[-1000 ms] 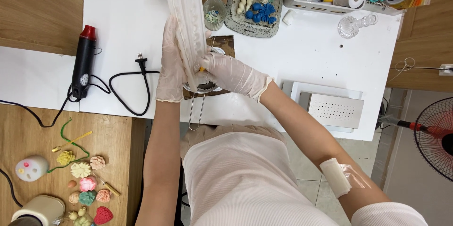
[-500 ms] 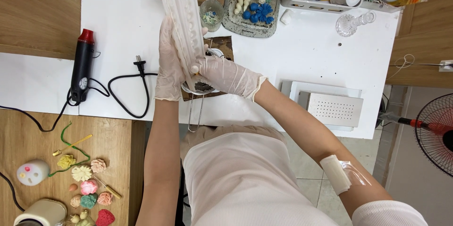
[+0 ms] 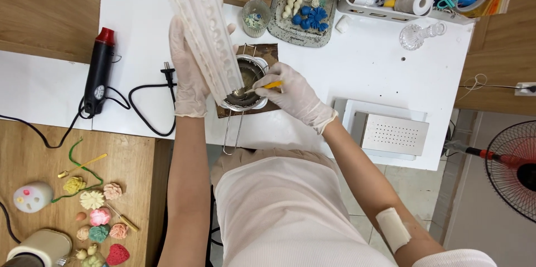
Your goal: Preparing and cleaning a silicone candle mold for pouring.
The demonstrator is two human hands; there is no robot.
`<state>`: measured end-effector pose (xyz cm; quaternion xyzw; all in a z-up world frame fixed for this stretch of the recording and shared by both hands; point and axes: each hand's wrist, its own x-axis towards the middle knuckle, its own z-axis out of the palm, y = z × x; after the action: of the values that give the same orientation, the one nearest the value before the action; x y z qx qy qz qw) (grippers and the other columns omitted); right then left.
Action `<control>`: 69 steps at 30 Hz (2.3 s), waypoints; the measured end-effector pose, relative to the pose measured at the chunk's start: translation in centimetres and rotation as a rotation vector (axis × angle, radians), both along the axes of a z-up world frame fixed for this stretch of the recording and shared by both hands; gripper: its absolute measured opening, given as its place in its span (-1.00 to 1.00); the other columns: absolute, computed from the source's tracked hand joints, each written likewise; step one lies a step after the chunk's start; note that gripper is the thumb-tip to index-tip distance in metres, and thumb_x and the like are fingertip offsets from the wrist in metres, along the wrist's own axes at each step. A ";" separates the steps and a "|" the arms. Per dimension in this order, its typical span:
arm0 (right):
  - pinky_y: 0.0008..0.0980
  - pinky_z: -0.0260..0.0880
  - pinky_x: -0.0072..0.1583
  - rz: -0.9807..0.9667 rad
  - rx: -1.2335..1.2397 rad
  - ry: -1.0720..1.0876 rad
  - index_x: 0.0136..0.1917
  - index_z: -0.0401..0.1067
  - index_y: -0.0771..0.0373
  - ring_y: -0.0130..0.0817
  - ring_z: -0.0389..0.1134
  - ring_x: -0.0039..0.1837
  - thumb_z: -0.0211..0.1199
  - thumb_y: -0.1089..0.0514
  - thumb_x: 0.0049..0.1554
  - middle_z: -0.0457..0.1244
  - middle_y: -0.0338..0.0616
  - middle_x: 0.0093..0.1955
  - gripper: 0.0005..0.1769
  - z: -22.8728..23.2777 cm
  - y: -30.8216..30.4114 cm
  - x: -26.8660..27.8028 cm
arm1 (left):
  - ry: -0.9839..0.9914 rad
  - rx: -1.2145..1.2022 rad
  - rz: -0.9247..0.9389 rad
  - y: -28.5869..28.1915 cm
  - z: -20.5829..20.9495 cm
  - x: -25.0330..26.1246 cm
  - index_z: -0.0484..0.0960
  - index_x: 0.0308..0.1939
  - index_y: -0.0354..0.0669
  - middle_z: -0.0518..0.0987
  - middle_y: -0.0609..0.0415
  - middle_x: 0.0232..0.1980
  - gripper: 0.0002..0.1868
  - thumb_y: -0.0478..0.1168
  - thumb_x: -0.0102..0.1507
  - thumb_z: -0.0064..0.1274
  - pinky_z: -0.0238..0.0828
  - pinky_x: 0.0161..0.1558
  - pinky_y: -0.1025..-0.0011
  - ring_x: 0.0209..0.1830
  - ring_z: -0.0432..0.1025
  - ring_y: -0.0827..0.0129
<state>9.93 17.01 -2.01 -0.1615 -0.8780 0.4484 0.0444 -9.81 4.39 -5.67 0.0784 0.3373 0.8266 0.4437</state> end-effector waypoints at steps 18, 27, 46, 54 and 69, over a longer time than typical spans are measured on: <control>-0.50 0.42 -0.01 -0.417 -0.712 0.031 -0.03 0.53 0.38 -0.50 0.38 -0.11 0.33 0.16 0.26 0.42 -0.10 -0.12 -0.81 -10.7 4.8 -1.2 | -0.381 -0.167 -0.029 -14.3 1.1 7.8 0.22 0.54 -0.29 0.57 -0.35 0.20 -0.18 0.27 0.44 -0.48 0.52 0.10 0.14 0.10 0.52 0.00; -0.50 0.50 0.03 -0.317 -0.691 0.003 -0.02 0.56 0.36 -0.47 0.46 -0.08 0.34 0.17 0.23 0.44 -0.10 -0.11 -0.82 -10.4 6.4 -2.7 | -0.721 0.122 -0.107 -14.5 -3.5 11.2 0.26 0.53 -0.31 0.49 -0.37 0.32 -0.26 0.19 0.47 -0.33 0.54 0.15 0.12 0.19 0.50 -0.01; -0.49 0.51 0.06 -0.260 -0.575 -0.027 -0.02 0.54 0.39 -0.47 0.45 -0.07 0.35 0.18 0.20 0.43 -0.11 -0.07 -0.80 -10.5 9.0 -1.7 | -0.383 -0.063 0.183 -14.2 -5.3 13.4 0.43 0.35 -0.31 0.62 -0.39 -0.04 -0.27 0.25 0.39 -0.18 0.60 -0.31 0.39 -0.23 0.54 0.16; -0.48 0.52 0.05 -0.288 -0.619 -0.027 -0.03 0.53 0.35 -0.43 0.47 -0.06 0.36 0.16 0.20 0.42 -0.09 -0.08 -0.82 -10.5 9.6 -1.7 | -0.412 -0.011 0.206 -14.4 -5.2 13.3 0.39 0.41 -0.25 0.59 -0.42 -0.01 -0.27 0.24 0.37 -0.09 0.59 -0.36 0.42 -0.23 0.52 0.15; -0.49 0.46 -0.09 -0.285 -0.366 -0.094 -0.02 0.43 0.39 -0.46 0.41 -0.19 0.35 0.00 0.24 0.41 -0.05 -0.18 -0.64 -6.7 5.7 -5.5 | -0.424 -0.037 0.204 -14.5 -5.7 13.4 0.38 0.41 -0.23 0.58 -0.39 -0.02 -0.27 0.25 0.37 -0.12 0.59 -0.42 0.44 -0.28 0.54 0.19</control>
<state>4.44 22.68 -8.71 -0.3100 -0.7514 0.5814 0.0362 3.56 -10.07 -11.35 -0.1396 0.2577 0.8588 0.4203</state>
